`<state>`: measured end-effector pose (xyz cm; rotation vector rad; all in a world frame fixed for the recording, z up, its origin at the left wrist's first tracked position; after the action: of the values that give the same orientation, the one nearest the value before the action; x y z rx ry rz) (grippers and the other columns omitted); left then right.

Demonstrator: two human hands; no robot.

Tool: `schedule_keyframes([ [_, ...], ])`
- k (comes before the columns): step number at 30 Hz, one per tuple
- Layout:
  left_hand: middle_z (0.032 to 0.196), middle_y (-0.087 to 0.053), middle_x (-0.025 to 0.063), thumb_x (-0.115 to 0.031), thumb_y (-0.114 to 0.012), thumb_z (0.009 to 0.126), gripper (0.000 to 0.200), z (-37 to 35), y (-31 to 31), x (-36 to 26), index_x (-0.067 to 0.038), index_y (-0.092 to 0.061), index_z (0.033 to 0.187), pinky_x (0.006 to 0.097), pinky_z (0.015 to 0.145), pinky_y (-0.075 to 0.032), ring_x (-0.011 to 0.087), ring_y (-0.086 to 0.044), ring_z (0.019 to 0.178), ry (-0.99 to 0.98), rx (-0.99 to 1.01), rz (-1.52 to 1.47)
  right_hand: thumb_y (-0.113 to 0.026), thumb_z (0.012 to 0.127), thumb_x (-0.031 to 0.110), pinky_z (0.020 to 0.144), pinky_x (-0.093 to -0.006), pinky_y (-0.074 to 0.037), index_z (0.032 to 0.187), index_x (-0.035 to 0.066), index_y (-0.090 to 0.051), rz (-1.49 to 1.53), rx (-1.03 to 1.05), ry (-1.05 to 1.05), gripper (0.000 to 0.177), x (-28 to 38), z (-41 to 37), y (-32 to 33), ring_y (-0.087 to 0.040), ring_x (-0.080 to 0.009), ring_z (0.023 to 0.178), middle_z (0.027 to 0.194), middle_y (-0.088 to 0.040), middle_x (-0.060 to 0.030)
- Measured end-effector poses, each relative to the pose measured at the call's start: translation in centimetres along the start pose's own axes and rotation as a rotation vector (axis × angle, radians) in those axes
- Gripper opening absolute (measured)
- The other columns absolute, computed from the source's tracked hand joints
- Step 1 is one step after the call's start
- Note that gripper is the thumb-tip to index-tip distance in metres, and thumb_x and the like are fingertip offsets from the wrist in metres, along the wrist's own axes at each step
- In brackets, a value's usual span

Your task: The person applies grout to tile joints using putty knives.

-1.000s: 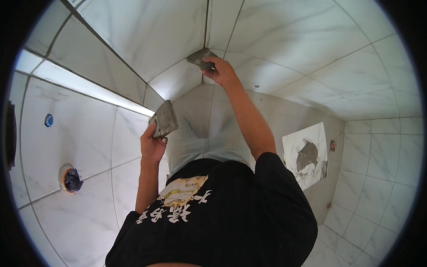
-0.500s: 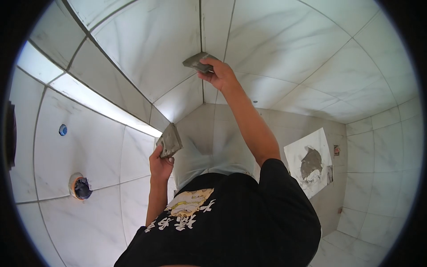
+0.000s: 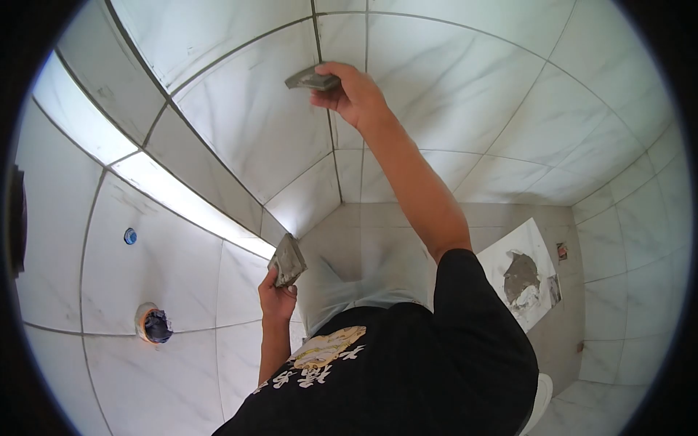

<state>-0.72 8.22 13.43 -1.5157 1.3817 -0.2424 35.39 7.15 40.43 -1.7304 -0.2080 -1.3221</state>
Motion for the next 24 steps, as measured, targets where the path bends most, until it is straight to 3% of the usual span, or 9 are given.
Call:
schedule_keyframes([
  [5,0.101,-0.072,0.0014,-0.018,-0.048,0.099,0.024,-0.2,0.1,0.0,-0.008,-0.059,0.117,0.0263,0.051,-0.05,0.014,-0.07,0.08,-0.013,0.024,-0.023,-0.071,0.082,0.011,0.064,-0.034,-0.061,0.097,-0.002,-0.062,-0.022,0.031,0.085,0.022,5.0,0.0,-3.2,-0.065,-0.0222,0.072,0.084,-0.065,-0.0106],
  [8,0.102,-0.071,0.0016,-0.018,-0.048,0.098,0.025,-0.3,0.1,0.1,-0.008,-0.059,0.118,0.0264,0.051,-0.05,0.0141,-0.069,0.078,-0.013,0.014,-0.02,-0.07,0.083,0.01,0.074,-0.0384,-0.06,0.101,-0.002,-0.061,-0.06,0.078,0.181,0.024,7.2,-0.9,-3.5,-0.064,-0.0229,0.079,0.088,-0.064,-0.0104],
  [10,0.103,-0.071,0.0017,-0.02,-0.047,0.099,0.026,-0.5,-0.2,0.1,-0.008,-0.058,0.12,0.0249,0.05,-0.052,0.0136,-0.07,0.08,-0.023,0.038,-0.019,-0.067,0.085,0.011,0.087,-0.0456,-0.056,0.111,-0.003,-0.057,0.018,0.18,0.293,0.032,8.2,-2.9,-2.2,-0.064,-0.0254,0.092,0.102,-0.064,-0.0134],
  [12,0.104,-0.071,0.0019,-0.021,-0.046,0.099,0.028,-0.6,-1.0,0.0,-0.008,-0.057,0.122,0.0233,0.05,-0.053,0.0132,-0.07,0.081,-0.034,0.063,-0.029,-0.058,0.089,0.01,0.087,-0.0484,-0.055,0.121,-0.005,-0.053,0.085,0.185,0.357,0.036,7.6,-6.4,-0.6,-0.063,-0.0295,0.097,0.113,-0.062,-0.0167],
  [14,0.104,-0.071,0.0011,-0.022,-0.049,0.098,0.028,-1.0,-2.3,0.3,-0.01,-0.058,0.121,0.0239,0.051,-0.054,0.013,-0.07,0.08,0.003,0.039,-0.032,-0.053,0.093,0.016,0.086,-0.0484,-0.053,0.135,-0.003,-0.045,0.115,0.23,0.267,0.047,5.0,-9.6,1.7,-0.062,-0.0339,0.105,0.127,-0.058,-0.0196],
  [20,0.106,-0.07,0.0006,-0.022,-0.056,0.096,0.025,-0.6,-6.4,2.5,-0.011,-0.061,0.118,0.0281,0.069,-0.053,0.0142,-0.067,0.091,0.076,0.059,-0.034,-0.052,0.095,0.03,0.079,-0.0441,-0.05,0.141,0.001,-0.043,0.47,0.265,-0.248,0.054,-4.4,-19.0,8.3,-0.06,-0.0355,0.11,0.128,-0.059,-0.0186],
  [21,0.103,-0.07,-0.0006,-0.02,-0.056,0.095,0.026,-0.8,-7.6,2.8,-0.011,-0.061,0.119,0.0282,0.061,-0.045,0.0137,-0.066,0.086,0.08,0.023,-0.021,-0.055,0.094,0.03,0.084,-0.0437,-0.05,0.142,0.003,-0.044,0.332,0.214,-0.131,0.056,-5.0,-20.2,9.9,-0.058,-0.0353,0.113,0.131,-0.057,-0.0176],
  [23,0.102,-0.07,0.0003,-0.02,-0.053,0.096,0.025,-1.2,-9.3,3.4,-0.01,-0.06,0.119,0.0273,0.059,-0.048,0.0137,-0.067,0.085,0.11,0.044,0.009,-0.059,0.092,0.029,0.088,-0.0434,-0.049,0.143,0.004,-0.045,0.205,0.155,-0.05,0.058,-6.0,-22.4,11.6,-0.056,-0.0351,0.116,0.133,-0.055,-0.0167],
  [24,0.102,-0.07,0.0013,-0.02,-0.052,0.097,0.025,-1.2,-10.0,3.9,-0.009,-0.059,0.119,0.027,0.057,-0.049,0.0139,-0.067,0.084,0.136,0.096,0.028,-0.064,0.089,0.025,0.094,-0.0425,-0.046,0.141,0.005,-0.048,-0.312,0.192,0.176,0.058,-4.8,-23.3,11.2,-0.054,-0.0345,0.119,0.136,-0.052,-0.0169],
])
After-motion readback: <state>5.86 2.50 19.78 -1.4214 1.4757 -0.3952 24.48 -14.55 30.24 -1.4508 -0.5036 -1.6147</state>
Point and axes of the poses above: each hand's wrist, its own z-axis towards the middle knuckle, its own y-axis out of the back of the hand, x = y × z, the point moved 5 cm from there along z, towards the middle knuckle
